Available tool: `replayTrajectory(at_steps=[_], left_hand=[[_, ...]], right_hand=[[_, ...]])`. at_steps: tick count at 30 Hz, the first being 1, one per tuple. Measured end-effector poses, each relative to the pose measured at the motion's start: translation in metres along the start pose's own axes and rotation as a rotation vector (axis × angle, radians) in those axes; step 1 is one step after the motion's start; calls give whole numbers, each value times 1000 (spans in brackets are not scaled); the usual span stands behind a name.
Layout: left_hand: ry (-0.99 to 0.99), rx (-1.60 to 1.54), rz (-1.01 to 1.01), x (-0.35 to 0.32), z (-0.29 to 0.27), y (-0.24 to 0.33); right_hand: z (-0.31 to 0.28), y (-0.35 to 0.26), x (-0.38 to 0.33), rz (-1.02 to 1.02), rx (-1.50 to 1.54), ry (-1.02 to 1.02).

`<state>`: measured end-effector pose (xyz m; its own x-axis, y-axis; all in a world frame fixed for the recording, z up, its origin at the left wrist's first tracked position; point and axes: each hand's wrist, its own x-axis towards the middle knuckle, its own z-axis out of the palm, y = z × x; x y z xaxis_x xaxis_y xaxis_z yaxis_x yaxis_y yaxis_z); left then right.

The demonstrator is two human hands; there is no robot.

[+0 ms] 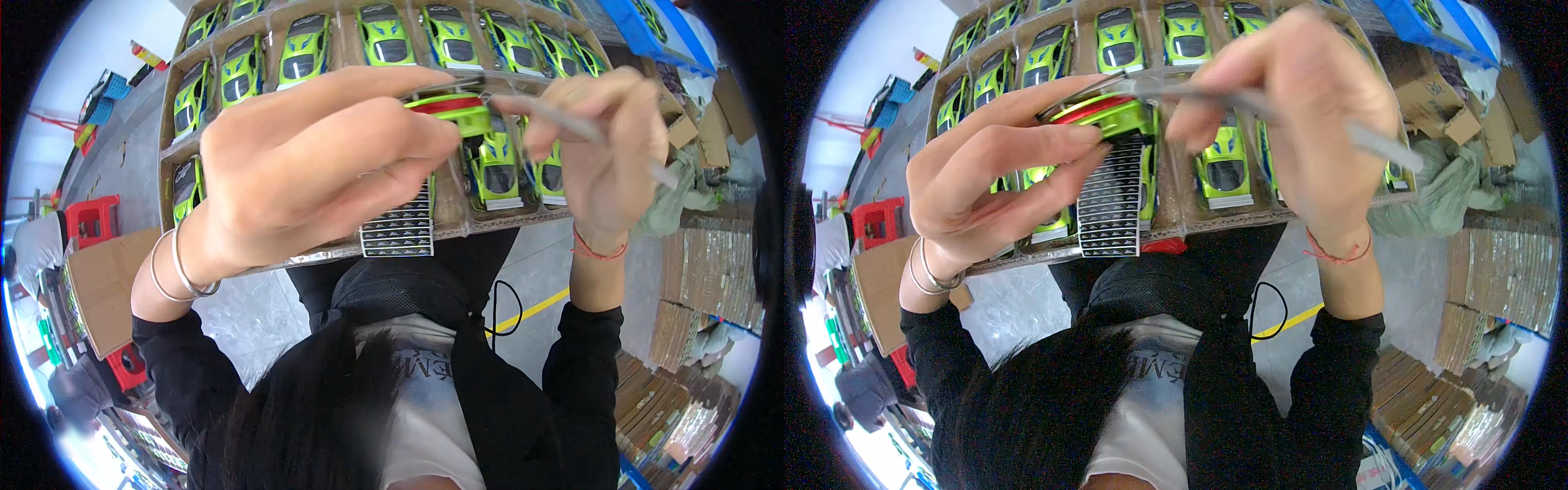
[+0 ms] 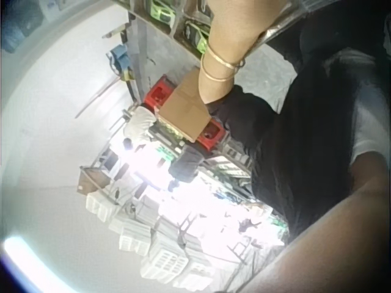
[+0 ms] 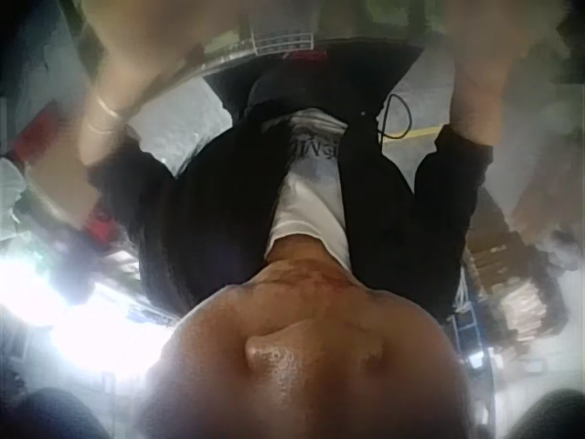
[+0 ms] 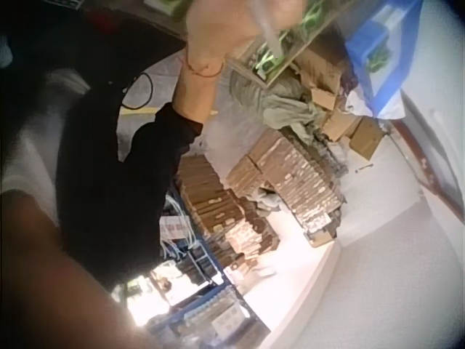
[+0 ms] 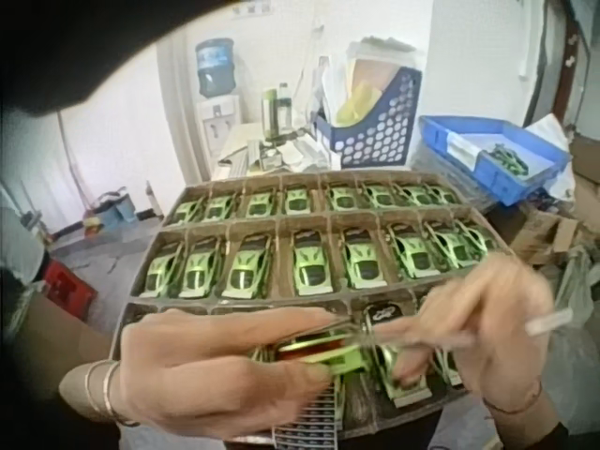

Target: Apply small adhesive labels to the undersides of toy racing cars using tweezers.

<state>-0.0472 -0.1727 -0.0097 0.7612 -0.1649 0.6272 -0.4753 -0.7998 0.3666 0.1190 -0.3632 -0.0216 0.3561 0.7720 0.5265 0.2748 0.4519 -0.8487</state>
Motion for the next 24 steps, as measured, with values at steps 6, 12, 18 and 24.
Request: replayTrajectory(at_steps=[6,12,18,24], left_hand=[[98,52,213,54,39,14],[280,150,646,121,168,24],[-121,275,476,127,210,21],[-356,83,283,172,249,22]], right_hand=[[-54,-43,-27,-275,167,523],[-80,-62,-88,-336,-53,563],[-100,-51,-136,-254,-125,698],[-101,-54,-148,-170,-78,767]])
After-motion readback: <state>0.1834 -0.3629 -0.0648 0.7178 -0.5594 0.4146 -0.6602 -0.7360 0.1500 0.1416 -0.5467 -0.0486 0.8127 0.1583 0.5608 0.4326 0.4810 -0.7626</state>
